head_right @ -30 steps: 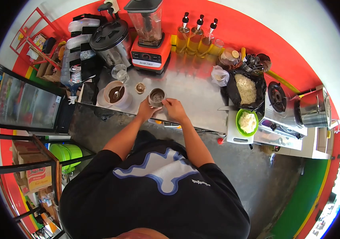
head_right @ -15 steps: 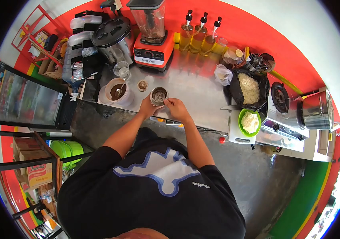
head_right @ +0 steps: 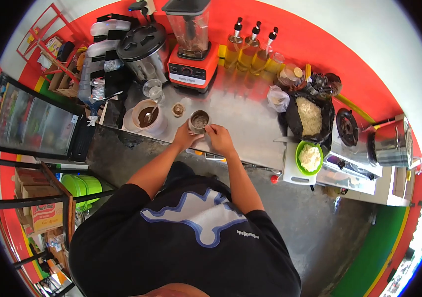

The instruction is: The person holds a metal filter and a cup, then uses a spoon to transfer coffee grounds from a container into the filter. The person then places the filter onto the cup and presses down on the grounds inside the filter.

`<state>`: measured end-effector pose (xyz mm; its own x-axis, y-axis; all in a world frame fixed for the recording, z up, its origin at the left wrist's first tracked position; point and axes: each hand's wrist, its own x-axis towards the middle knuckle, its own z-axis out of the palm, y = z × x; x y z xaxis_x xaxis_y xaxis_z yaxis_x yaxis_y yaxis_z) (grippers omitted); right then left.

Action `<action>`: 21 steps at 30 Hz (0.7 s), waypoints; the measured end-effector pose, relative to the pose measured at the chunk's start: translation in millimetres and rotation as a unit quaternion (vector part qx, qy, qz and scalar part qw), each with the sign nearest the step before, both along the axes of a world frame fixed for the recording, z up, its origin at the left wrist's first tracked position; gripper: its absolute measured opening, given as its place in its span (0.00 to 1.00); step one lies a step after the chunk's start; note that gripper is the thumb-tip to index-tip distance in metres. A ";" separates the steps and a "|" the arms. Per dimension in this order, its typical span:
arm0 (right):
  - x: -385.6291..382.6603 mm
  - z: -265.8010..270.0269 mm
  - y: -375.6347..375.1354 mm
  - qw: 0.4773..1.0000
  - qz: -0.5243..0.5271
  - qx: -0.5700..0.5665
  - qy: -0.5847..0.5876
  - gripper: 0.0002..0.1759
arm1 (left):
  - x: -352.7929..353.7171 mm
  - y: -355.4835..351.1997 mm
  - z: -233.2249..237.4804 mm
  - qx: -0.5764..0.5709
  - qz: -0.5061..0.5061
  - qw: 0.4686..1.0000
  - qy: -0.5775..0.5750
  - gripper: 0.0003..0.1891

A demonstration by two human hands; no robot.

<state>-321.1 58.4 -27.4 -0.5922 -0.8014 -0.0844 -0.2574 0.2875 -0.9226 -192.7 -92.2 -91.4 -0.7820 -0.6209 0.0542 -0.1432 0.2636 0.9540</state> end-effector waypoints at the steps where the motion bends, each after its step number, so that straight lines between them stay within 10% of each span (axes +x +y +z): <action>1: 0.2 -2.9 -2.5 1.000 0.009 -0.003 0.002 0.24 | -1.7 -1.9 -6.4 0.042 0.001 0.999 -0.018 0.32; 15: -3.6 10.8 -3.5 0.999 0.028 0.032 0.001 0.24 | -1.8 -11.7 -8.1 0.115 -0.046 0.992 -0.025 0.36; 18: 1.5 26.6 0.5 0.992 0.024 0.087 -0.094 0.24 | -3.0 -14.2 -2.9 -0.039 -0.057 0.998 -0.004 0.33; 21: 4.1 13.3 0.7 0.998 -0.009 0.051 -0.040 0.24 | -3.3 -18.2 -3.7 0.121 -0.091 0.988 -0.012 0.34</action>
<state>-317.1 59.1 -14.2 -0.5938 -0.7762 -0.2119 -0.1787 0.3840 -0.9059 -196.0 -110.5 -95.1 -0.8808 -0.4629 -0.0998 -0.1389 0.0510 0.9890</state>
